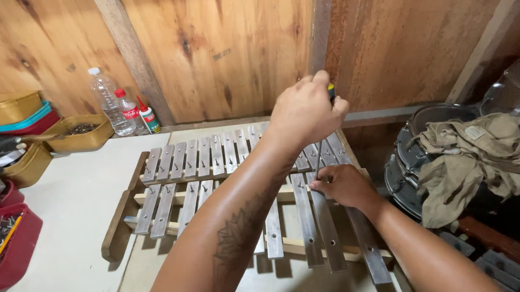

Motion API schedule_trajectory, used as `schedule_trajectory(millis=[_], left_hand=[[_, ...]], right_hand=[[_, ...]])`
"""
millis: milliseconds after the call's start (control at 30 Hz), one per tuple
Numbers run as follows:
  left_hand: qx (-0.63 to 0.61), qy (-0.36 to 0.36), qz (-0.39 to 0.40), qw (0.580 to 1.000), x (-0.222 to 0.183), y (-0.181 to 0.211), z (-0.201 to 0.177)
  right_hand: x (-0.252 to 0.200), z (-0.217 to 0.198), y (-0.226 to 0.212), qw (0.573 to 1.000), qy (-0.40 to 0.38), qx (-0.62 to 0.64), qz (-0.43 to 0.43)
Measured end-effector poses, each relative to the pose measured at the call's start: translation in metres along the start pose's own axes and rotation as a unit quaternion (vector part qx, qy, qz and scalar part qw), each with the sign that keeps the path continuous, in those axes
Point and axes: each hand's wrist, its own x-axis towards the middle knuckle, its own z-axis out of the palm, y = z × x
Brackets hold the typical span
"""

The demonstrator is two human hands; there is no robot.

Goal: Repairing a glockenspiel by adjusting and securing the metal bars using a screwdriver

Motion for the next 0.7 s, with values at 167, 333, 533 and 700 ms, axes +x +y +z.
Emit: schedule_trajectory(millis=[167,333,533,700], left_hand=[[-0.059,-0.029,0.001,0.998,-0.013,0.005,-0.024],[0.002,0.013,0.030,0.999,-0.009,0.003,-0.014],[-0.077,-0.121,0.033,0.989,0.001,0.000,-0.029],[-0.101,0.040,0.064,0.992,-0.008,-0.010,-0.033]], right_hand=[[0.005,0.005,0.007,0.999,0.012,0.039,0.021],[0.013,0.012,0.009,0.999,0.009,0.016,0.035],[0.013,0.017,0.007,0.991,-0.001,-0.082,0.107],[0.017,0.029,0.046,0.993,0.055,-0.102,-0.034]])
